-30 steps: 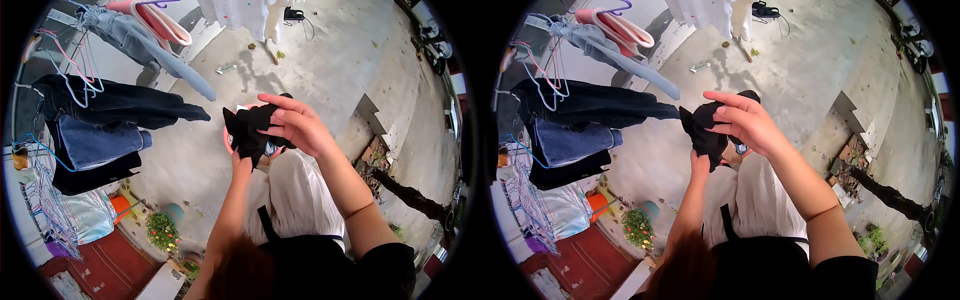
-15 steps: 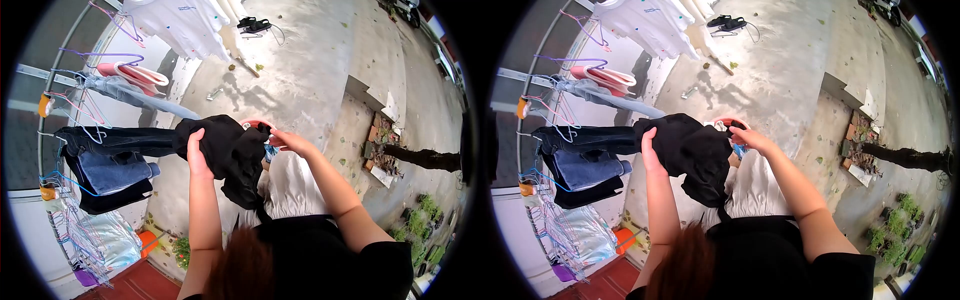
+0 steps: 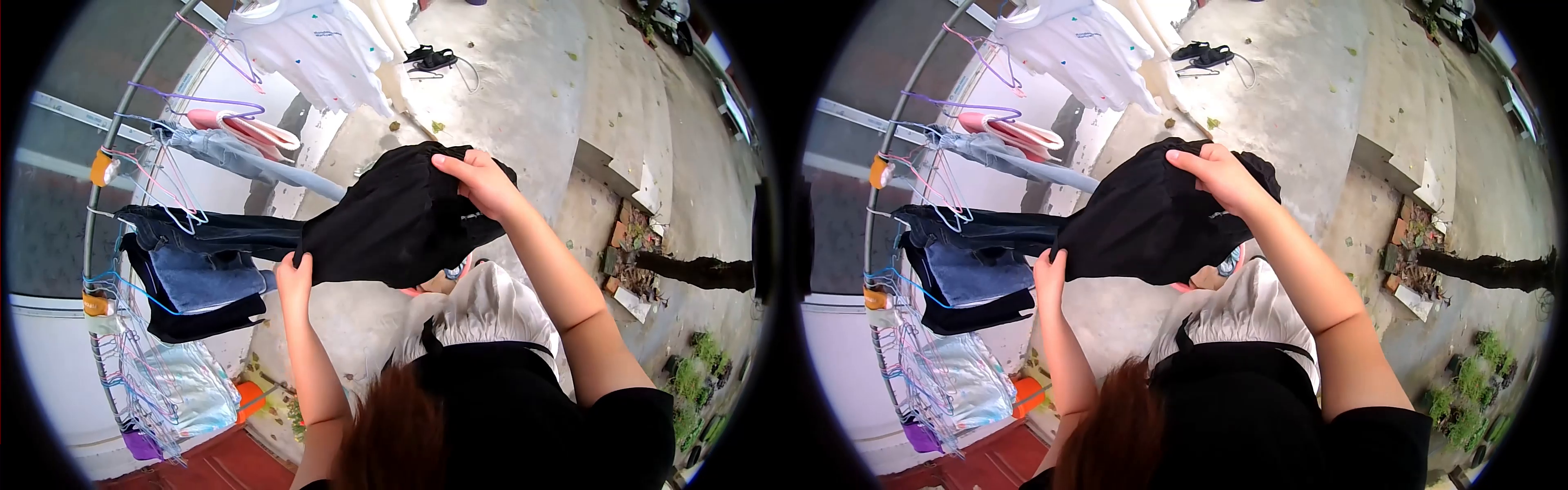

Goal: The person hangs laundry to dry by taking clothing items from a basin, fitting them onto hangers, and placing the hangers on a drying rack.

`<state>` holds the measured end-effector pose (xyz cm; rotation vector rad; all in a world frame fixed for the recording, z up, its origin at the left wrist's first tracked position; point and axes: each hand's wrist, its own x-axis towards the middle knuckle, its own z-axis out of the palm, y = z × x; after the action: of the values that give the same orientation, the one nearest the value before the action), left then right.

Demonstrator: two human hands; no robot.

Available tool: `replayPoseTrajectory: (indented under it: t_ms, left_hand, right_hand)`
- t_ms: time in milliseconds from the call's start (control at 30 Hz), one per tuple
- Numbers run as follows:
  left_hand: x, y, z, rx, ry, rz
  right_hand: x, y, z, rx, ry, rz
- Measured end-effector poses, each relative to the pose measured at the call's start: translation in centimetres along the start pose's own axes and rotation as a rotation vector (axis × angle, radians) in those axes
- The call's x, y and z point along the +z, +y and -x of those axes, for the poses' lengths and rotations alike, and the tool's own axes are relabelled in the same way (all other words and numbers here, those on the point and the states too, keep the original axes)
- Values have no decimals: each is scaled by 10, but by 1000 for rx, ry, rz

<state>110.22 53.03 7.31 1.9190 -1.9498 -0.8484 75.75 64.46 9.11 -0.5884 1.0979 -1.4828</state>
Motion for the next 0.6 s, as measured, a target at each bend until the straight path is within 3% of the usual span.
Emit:
replayPoseTrajectory:
  t_ms: [33,67,133,200,267,333,400,533,567,600]
  left_hand:
    - [9,0,5,83,122,-160]
    - [24,-10,5,500,464,-223]
    - [32,36,29,426,363,67]
    - [43,69,48,263,-190,479]
    - [62,96,63,331,-510,455]
    - [91,99,57,499,-481,368]
    - [103,107,56,617,-286,566]
    - [111,94,24,372,-122,755]
    - [113,91,14,326,-41,848]
    - [87,105,19,212,-112,807]
  right_hand:
    - [6,3,-6,-20,4,108]
    - [14,5,-10,-39,11,216]
    - [43,-18,5,-87,-31,423]
    - [64,-16,11,-137,-55,554]
    - [78,-8,13,-133,-144,518]
    - [95,-8,23,-58,-229,432]
    - [99,-15,26,-238,-393,659]
    - [88,-39,29,-287,-497,982]
    - [78,-37,21,-266,-450,1006]
    - [71,-49,21,-318,-316,1151]
